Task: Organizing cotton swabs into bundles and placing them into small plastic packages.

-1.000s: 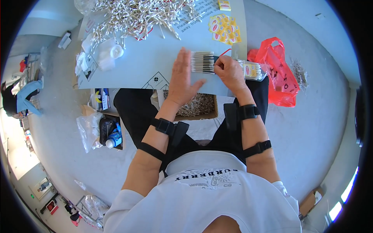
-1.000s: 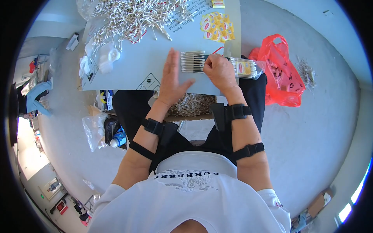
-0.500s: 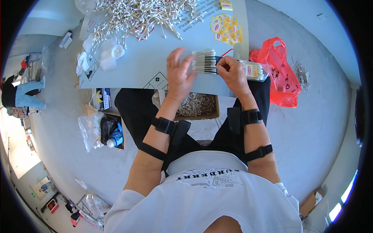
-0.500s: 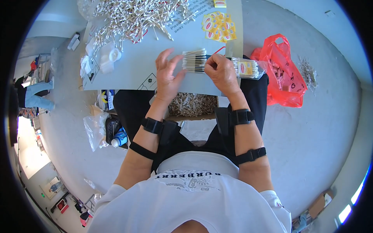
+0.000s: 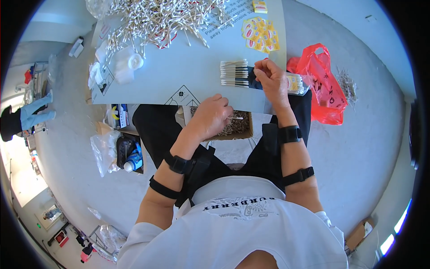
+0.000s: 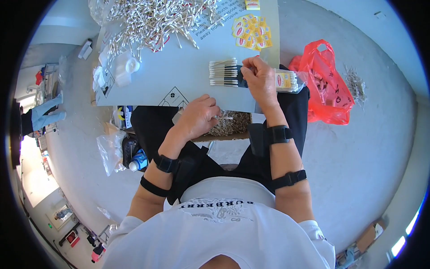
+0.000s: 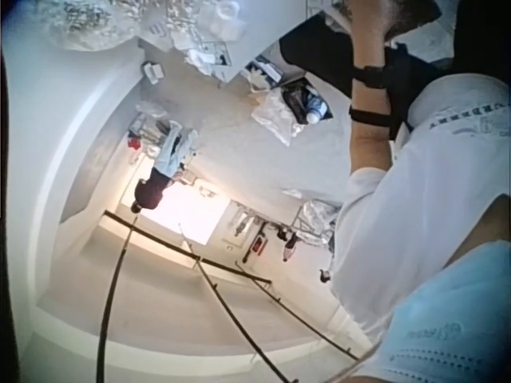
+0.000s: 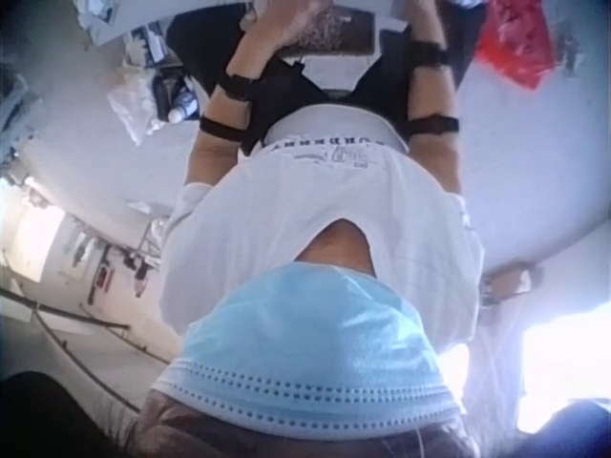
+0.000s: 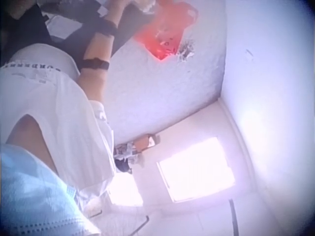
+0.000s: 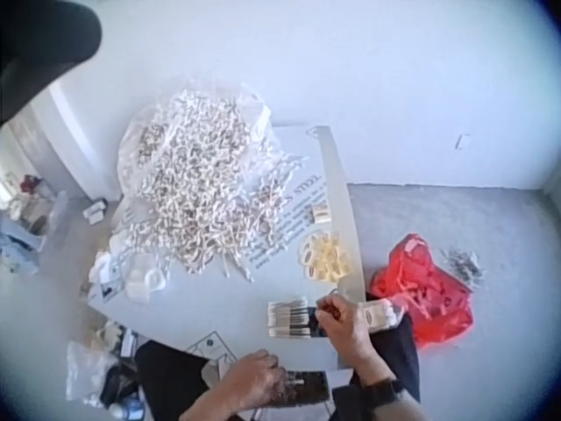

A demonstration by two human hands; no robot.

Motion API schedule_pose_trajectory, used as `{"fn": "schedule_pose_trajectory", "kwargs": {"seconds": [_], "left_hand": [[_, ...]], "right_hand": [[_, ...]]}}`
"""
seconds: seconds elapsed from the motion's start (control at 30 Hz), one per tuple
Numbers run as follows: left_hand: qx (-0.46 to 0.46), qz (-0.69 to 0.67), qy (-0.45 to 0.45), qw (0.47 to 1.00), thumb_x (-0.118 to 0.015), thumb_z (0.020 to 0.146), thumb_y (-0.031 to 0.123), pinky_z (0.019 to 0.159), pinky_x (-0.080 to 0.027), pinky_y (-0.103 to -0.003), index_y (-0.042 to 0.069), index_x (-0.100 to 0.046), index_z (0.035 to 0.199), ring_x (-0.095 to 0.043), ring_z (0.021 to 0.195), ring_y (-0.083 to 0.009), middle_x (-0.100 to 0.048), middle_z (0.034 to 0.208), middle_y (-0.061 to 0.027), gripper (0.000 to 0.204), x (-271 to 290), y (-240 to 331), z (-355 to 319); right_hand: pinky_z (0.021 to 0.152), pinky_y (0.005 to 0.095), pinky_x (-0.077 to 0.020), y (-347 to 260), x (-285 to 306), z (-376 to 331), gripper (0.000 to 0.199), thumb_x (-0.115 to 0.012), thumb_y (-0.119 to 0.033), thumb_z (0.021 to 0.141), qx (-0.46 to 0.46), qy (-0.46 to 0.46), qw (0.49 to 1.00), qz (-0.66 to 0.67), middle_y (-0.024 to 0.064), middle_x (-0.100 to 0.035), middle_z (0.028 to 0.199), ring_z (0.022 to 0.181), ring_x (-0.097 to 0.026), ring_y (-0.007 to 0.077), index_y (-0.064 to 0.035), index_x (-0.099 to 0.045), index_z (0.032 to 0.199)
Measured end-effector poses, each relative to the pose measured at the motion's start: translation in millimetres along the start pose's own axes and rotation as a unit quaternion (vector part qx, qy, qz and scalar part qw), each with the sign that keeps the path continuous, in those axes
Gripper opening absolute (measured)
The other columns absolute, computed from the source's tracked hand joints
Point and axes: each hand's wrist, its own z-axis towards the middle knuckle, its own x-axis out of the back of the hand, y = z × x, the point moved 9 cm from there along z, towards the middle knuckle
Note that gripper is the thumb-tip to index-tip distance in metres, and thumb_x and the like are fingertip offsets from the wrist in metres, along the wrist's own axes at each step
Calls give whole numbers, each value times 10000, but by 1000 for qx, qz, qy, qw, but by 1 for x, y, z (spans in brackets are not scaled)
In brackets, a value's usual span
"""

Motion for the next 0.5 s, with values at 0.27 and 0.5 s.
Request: {"fn": "schedule_pose_trajectory", "kwargs": {"seconds": [0.27, 0.5], "left_hand": [[91, 46, 213, 972, -778, 720, 215, 1064, -348, -460, 65, -493, 1342, -434, 1295, -314, -479, 1388, -144, 701, 43, -29, 18], [136, 147, 74, 977, -640, 865, 442, 1179, -135, -504, 95, -274, 1509, -207, 1467, -251, -238, 1580, -102, 818, 3, -49, 39]], "right_hand": [[959, 450, -450, -44, -33, -1, 406, -646, 28, 704, 258, 16, 897, -358, 154, -557, 1216, 1081, -543, 364, 2, -606, 1108], [971, 444, -435, -33, -31, -15, 391, -676, -14, 711, 243, 1, 912, -330, 140, -577, 1197, 1102, -523, 374, -9, -603, 1095]]}}
